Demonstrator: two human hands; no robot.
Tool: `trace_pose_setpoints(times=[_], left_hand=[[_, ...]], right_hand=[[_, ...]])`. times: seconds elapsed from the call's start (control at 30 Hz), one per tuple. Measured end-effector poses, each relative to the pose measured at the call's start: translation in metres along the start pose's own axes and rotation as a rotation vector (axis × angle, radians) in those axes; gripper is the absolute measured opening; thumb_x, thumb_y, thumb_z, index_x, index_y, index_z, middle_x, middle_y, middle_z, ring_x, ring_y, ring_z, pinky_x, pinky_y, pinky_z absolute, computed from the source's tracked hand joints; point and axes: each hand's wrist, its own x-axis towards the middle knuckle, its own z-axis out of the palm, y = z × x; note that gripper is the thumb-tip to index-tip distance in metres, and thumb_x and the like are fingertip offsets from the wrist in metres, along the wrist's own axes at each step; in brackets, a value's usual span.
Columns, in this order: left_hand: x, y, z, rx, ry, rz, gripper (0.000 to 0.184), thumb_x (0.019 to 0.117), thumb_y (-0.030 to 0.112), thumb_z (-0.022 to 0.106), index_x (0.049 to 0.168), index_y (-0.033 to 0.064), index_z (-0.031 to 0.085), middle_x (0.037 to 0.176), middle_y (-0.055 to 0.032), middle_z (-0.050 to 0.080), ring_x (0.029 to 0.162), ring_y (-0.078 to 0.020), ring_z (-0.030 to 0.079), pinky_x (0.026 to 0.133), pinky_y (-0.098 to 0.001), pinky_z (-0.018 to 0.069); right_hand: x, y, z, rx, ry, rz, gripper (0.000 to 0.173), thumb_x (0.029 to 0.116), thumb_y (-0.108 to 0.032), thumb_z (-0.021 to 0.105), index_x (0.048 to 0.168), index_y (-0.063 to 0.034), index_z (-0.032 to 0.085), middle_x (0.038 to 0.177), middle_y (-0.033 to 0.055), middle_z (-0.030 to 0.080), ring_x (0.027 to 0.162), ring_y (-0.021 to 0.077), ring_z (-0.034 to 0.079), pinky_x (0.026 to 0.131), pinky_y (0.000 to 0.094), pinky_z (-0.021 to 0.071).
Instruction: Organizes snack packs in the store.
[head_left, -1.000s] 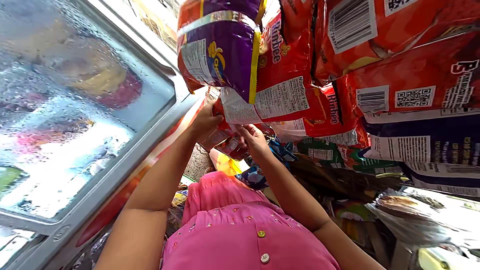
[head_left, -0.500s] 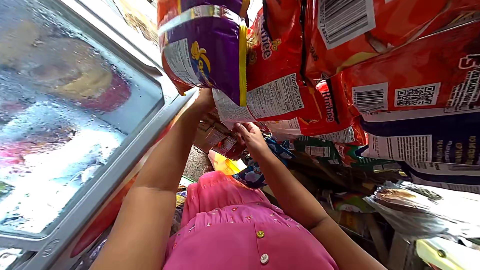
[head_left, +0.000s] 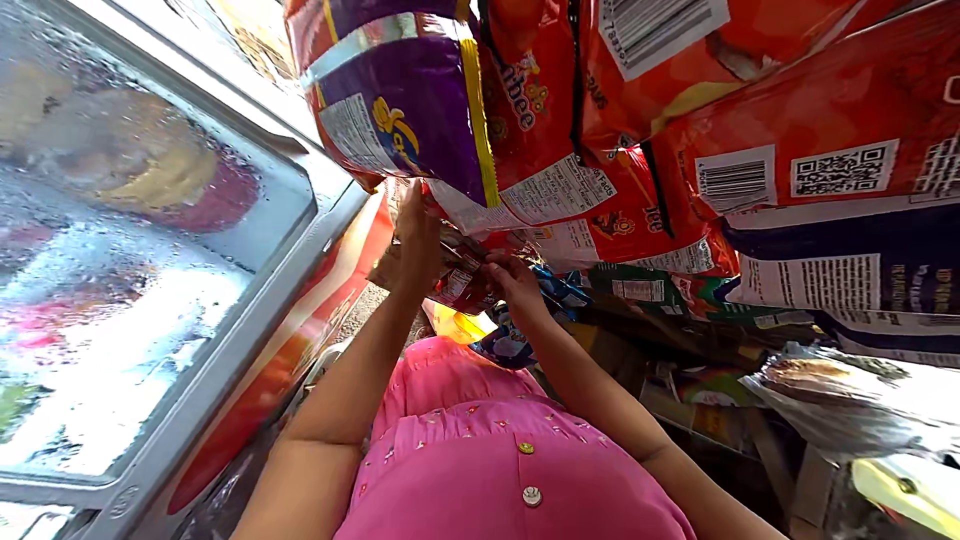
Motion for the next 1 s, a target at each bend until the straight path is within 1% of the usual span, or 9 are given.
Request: trace_pose_setpoints(times=[0.13, 0.23, 0.47, 0.57, 0.7, 0.8, 0.87, 0.93, 1.0], left_hand=[[-0.007, -0.003, 0.027, -0.147, -0.094, 0.046, 0.103, 0.0975, 0.077, 0.012, 0.162, -0.0023, 0.014, 0.17, -0.0263, 0.002, 0.159, -0.0364, 0.0, 0.128, -0.0535, 0.0006], [-0.003, 0.001, 0.028, -0.326, -0.11, -0.055, 0.111, 0.0912, 0.085, 0.019, 0.163, 0.0011, 0.009, 0.17, -0.0228, 0.005, 0.159, -0.0293, 0.005, 0.129, -0.0471, 0.0085], [-0.007, -0.006, 0.028, -0.418, -0.04, -0.065, 0.101, 0.0961, 0.079, 0.024, 0.164, 0.0056, 0.011, 0.169, -0.0161, 0.017, 0.154, -0.0191, 0.024, 0.126, -0.0419, 0.0235], [-0.034, 0.009, 0.011, -0.04, -0.057, 0.092, 0.067, 0.1114, 0.04, 0.026, 0.161, -0.0049, 0.018, 0.167, -0.0243, 0.021, 0.156, -0.0299, 0.022, 0.127, -0.0445, 0.0181], [-0.105, 0.013, -0.006, 0.172, -0.074, 0.427, 0.077, 0.1051, 0.057, 0.032, 0.159, 0.0022, 0.032, 0.167, -0.0236, 0.02, 0.156, -0.0392, 0.017, 0.127, -0.0565, 0.0135], [-0.193, 0.017, -0.002, 0.208, -0.318, 0.384, 0.065, 0.1005, 0.041, 0.046, 0.139, -0.0111, 0.054, 0.151, -0.042, 0.036, 0.141, -0.057, 0.036, 0.116, -0.0639, 0.0293], [-0.254, -0.009, 0.015, 0.02, -0.624, 0.197, 0.064, 0.1047, 0.044, 0.038, 0.134, -0.0073, 0.061, 0.146, -0.0281, 0.053, 0.14, -0.0393, 0.048, 0.117, -0.0514, 0.0367], [-0.313, -0.055, 0.04, -0.417, -0.899, -0.104, 0.089, 0.102, 0.065, 0.034, 0.143, -0.0122, 0.048, 0.147, -0.0209, 0.055, 0.139, -0.0189, 0.05, 0.118, -0.0304, 0.0363], [-0.355, -0.073, 0.056, -0.69, -1.068, -0.3, 0.082, 0.1085, 0.051, 0.036, 0.153, -0.0173, 0.023, 0.157, -0.0293, 0.039, 0.147, -0.0216, 0.041, 0.121, -0.0274, 0.0314]], right_hand=[[-0.013, 0.014, 0.0, -0.006, -0.058, 0.017, 0.025, 0.1061, -0.014, 0.053, 0.126, -0.0006, 0.058, 0.1, 0.0066, 0.067, 0.078, 0.0086, 0.064, 0.07, 0.0265, 0.0553], [-0.024, 0.017, -0.001, -0.025, -0.091, 0.029, 0.024, 0.1051, -0.014, 0.054, 0.125, -0.0009, 0.06, 0.098, 0.0053, 0.066, 0.072, 0.006, 0.059, 0.065, 0.0233, 0.0508], [-0.045, 0.023, -0.008, -0.054, -0.116, 0.122, 0.023, 0.1068, -0.013, 0.053, 0.125, -0.0009, 0.061, 0.103, 0.0083, 0.067, 0.073, 0.0094, 0.061, 0.065, 0.0253, 0.0517], [-0.056, 0.031, -0.013, -0.134, -0.165, 0.076, 0.027, 0.1058, -0.011, 0.053, 0.126, 0.0047, 0.061, 0.112, 0.0158, 0.067, 0.081, 0.0155, 0.065, 0.073, 0.0332, 0.0564], [-0.091, 0.057, -0.034, -0.247, -0.376, -0.119, 0.032, 0.1003, -0.007, 0.059, 0.128, 0.0098, 0.059, 0.121, 0.0212, 0.066, 0.096, 0.0205, 0.068, 0.085, 0.0369, 0.0569], [-0.129, 0.092, -0.05, -0.331, -0.61, -0.11, 0.041, 0.0962, -0.006, 0.067, 0.134, 0.0074, 0.059, 0.129, 0.0222, 0.066, 0.11, 0.0288, 0.068, 0.096, 0.0442, 0.0543], [-0.155, 0.111, -0.065, -0.375, -0.804, 0.046, 0.041, 0.1042, -0.012, 0.056, 0.142, 0.0043, 0.055, 0.139, 0.0222, 0.062, 0.125, 0.029, 0.062, 0.109, 0.0451, 0.0464], [-0.178, 0.122, -0.083, -0.349, -0.885, 0.245, 0.043, 0.1104, -0.022, 0.043, 0.143, 0.0015, 0.055, 0.143, 0.0199, 0.058, 0.132, 0.0219, 0.056, 0.114, 0.0408, 0.0394], [-0.194, 0.142, -0.1, -0.388, -0.897, 0.361, 0.046, 0.1113, -0.032, 0.039, 0.141, -0.0036, 0.058, 0.141, 0.016, 0.06, 0.128, 0.0172, 0.057, 0.111, 0.0392, 0.0418]])
